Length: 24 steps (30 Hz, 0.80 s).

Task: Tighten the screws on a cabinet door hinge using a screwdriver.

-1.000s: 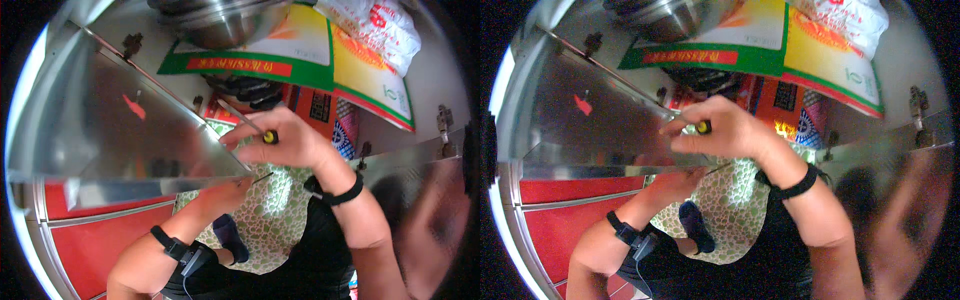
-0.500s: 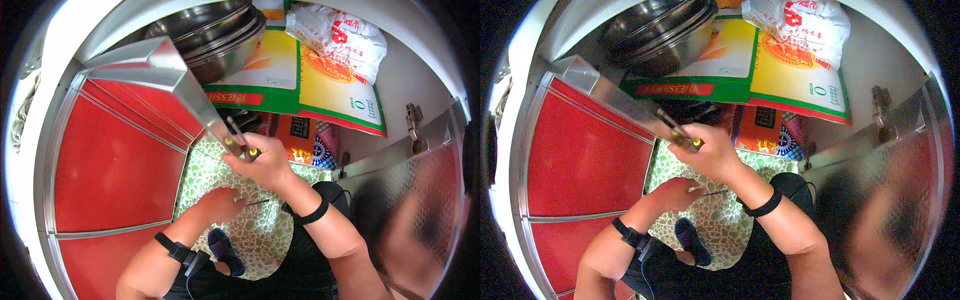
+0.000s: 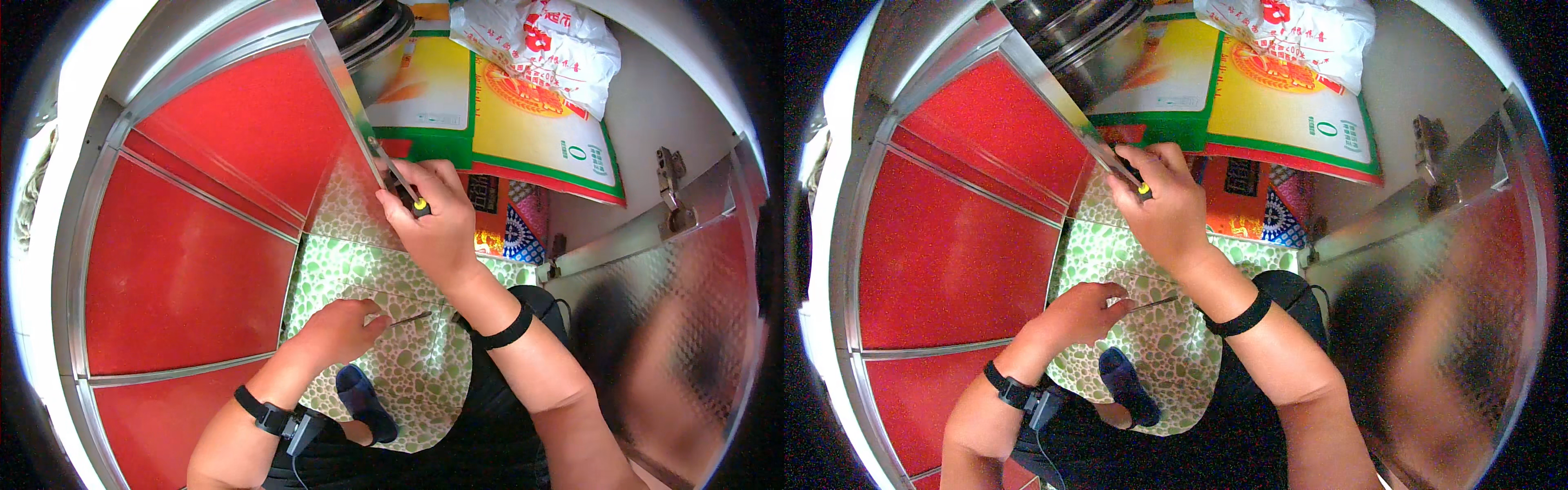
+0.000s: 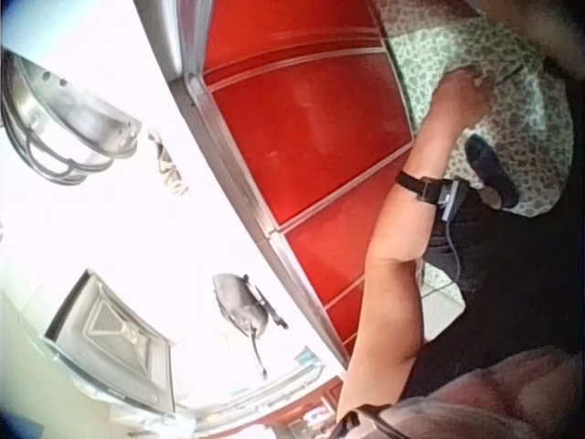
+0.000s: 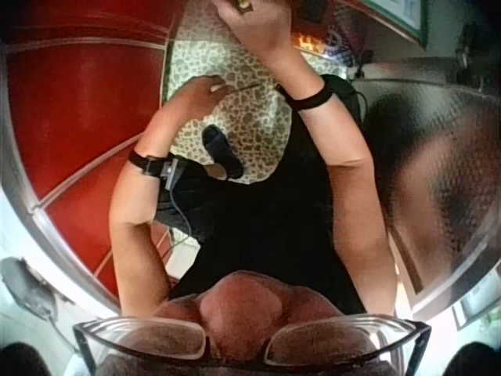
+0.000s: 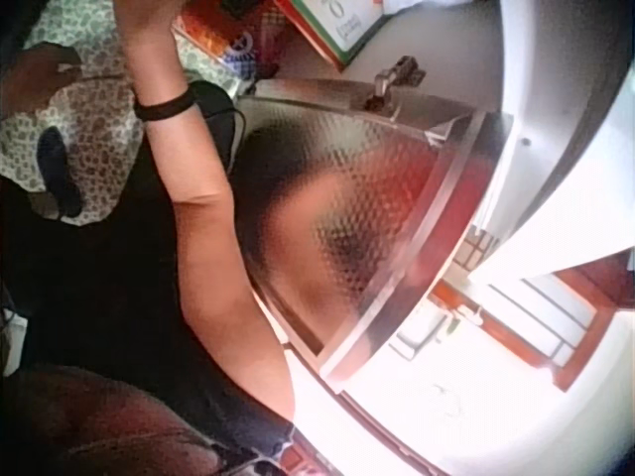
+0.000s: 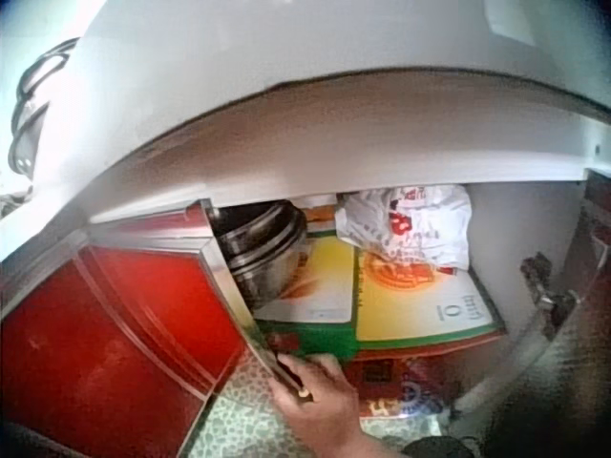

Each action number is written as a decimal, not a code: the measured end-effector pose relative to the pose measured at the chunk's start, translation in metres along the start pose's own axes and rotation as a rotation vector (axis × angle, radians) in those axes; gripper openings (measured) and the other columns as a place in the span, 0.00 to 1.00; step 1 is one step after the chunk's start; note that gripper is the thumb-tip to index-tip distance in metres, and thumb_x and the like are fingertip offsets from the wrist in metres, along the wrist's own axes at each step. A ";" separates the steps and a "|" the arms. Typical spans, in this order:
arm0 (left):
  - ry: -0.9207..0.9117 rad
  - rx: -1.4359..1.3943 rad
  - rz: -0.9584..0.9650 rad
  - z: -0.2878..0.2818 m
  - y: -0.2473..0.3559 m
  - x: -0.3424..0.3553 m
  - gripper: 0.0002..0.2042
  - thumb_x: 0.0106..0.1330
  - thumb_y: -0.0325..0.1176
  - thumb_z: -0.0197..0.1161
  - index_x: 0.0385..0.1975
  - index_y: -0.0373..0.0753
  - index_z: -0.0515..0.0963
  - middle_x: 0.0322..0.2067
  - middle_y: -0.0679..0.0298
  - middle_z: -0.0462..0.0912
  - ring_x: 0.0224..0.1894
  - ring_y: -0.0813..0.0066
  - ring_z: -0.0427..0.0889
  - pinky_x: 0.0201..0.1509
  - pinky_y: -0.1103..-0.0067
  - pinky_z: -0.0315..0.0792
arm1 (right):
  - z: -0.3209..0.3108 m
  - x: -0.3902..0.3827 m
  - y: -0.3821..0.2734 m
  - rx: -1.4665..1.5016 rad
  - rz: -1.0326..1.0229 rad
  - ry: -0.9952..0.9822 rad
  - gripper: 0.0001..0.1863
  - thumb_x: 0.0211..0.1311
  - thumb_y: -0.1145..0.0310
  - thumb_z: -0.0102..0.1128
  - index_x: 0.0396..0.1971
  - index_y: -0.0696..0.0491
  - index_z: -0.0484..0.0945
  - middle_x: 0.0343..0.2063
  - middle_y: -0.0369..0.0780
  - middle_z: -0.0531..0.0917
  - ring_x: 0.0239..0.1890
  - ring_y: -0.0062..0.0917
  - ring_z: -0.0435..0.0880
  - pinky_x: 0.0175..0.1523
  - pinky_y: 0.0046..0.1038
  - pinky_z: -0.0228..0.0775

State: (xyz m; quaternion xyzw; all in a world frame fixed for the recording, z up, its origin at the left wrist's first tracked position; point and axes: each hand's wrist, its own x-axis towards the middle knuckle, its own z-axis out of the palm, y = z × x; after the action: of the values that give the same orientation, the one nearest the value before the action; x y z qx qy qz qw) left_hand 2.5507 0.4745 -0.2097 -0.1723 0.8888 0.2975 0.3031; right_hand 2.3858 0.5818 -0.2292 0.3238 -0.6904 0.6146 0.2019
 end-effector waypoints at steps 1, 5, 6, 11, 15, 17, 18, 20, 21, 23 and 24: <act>0.024 0.019 0.020 0.000 -0.001 0.000 0.23 0.74 0.48 0.58 0.55 0.34 0.79 0.29 0.45 0.86 0.25 0.57 0.87 0.35 0.67 0.80 | 0.000 -0.002 0.001 -0.004 0.029 0.001 0.15 0.54 0.69 0.74 0.43 0.51 0.84 0.35 0.42 0.82 0.35 0.37 0.85 0.38 0.33 0.78; 0.093 0.077 0.099 0.005 -0.007 0.005 0.23 0.73 0.49 0.58 0.54 0.35 0.80 0.31 0.44 0.86 0.29 0.56 0.87 0.38 0.66 0.80 | 0.003 -0.002 0.007 0.018 0.050 0.054 0.11 0.55 0.67 0.74 0.36 0.52 0.83 0.30 0.39 0.83 0.30 0.35 0.85 0.33 0.32 0.77; 0.093 0.078 0.099 0.005 -0.006 0.005 0.23 0.73 0.49 0.58 0.54 0.35 0.80 0.31 0.44 0.86 0.29 0.56 0.87 0.38 0.66 0.80 | 0.003 -0.003 0.008 0.017 0.050 0.055 0.11 0.55 0.67 0.74 0.36 0.52 0.83 0.30 0.39 0.83 0.30 0.35 0.85 0.33 0.32 0.77; 0.033 0.026 0.064 0.001 -0.001 0.003 0.22 0.74 0.48 0.58 0.53 0.35 0.80 0.32 0.44 0.86 0.30 0.54 0.87 0.39 0.65 0.80 | 0.007 -0.010 0.015 -0.019 0.144 0.007 0.12 0.55 0.69 0.76 0.32 0.57 0.81 0.23 0.39 0.83 0.23 0.23 0.81 0.31 0.25 0.73; 0.032 0.014 0.087 0.002 -0.003 0.003 0.22 0.74 0.47 0.58 0.55 0.34 0.79 0.31 0.44 0.86 0.27 0.56 0.87 0.38 0.67 0.81 | 0.005 -0.013 0.010 -0.012 0.265 -0.043 0.13 0.57 0.59 0.74 0.33 0.52 0.82 0.30 0.40 0.85 0.31 0.37 0.87 0.33 0.34 0.77; 0.008 -0.001 0.048 -0.002 0.000 0.002 0.23 0.74 0.47 0.58 0.55 0.33 0.78 0.31 0.44 0.86 0.26 0.57 0.87 0.37 0.67 0.81 | 0.002 -0.017 0.012 -0.008 0.274 -0.050 0.14 0.57 0.58 0.74 0.35 0.51 0.82 0.32 0.41 0.86 0.33 0.38 0.87 0.35 0.35 0.77; 0.011 0.014 0.059 -0.002 -0.002 0.002 0.23 0.74 0.47 0.57 0.56 0.32 0.78 0.31 0.44 0.86 0.25 0.57 0.87 0.37 0.67 0.81 | 0.001 -0.017 0.011 -0.002 0.322 -0.088 0.15 0.57 0.57 0.74 0.36 0.51 0.82 0.32 0.41 0.86 0.33 0.38 0.87 0.35 0.35 0.78; 0.011 0.029 0.069 -0.002 -0.003 0.002 0.23 0.74 0.47 0.57 0.56 0.32 0.78 0.31 0.44 0.86 0.25 0.57 0.87 0.37 0.67 0.81 | 0.001 -0.018 0.013 0.005 0.372 -0.127 0.15 0.57 0.57 0.74 0.38 0.51 0.82 0.32 0.42 0.86 0.34 0.38 0.87 0.36 0.36 0.78; 0.010 0.036 0.061 -0.003 -0.002 0.002 0.23 0.74 0.48 0.57 0.56 0.32 0.78 0.31 0.44 0.86 0.25 0.57 0.87 0.36 0.67 0.81 | 0.002 -0.019 0.017 -0.006 0.348 -0.121 0.16 0.57 0.57 0.73 0.39 0.51 0.82 0.33 0.42 0.86 0.34 0.39 0.87 0.36 0.36 0.78; 0.011 0.038 0.054 -0.002 -0.003 0.002 0.24 0.74 0.48 0.57 0.56 0.32 0.78 0.30 0.44 0.86 0.25 0.56 0.87 0.36 0.67 0.80 | 0.003 -0.020 0.020 -0.018 0.321 -0.119 0.16 0.58 0.56 0.73 0.39 0.50 0.82 0.33 0.42 0.86 0.34 0.39 0.87 0.36 0.36 0.78; 0.013 0.019 0.064 0.000 -0.006 0.002 0.24 0.74 0.48 0.57 0.56 0.32 0.78 0.30 0.44 0.86 0.25 0.57 0.87 0.36 0.67 0.80 | 0.004 -0.020 0.021 -0.027 0.295 -0.106 0.16 0.57 0.60 0.75 0.39 0.52 0.82 0.28 0.40 0.84 0.30 0.32 0.84 0.35 0.31 0.75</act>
State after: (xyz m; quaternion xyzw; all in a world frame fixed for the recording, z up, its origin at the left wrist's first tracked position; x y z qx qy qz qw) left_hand 2.5520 0.4698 -0.2137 -0.1427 0.8987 0.2976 0.2890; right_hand 2.3861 0.5829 -0.2583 0.2483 -0.7483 0.6103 0.0770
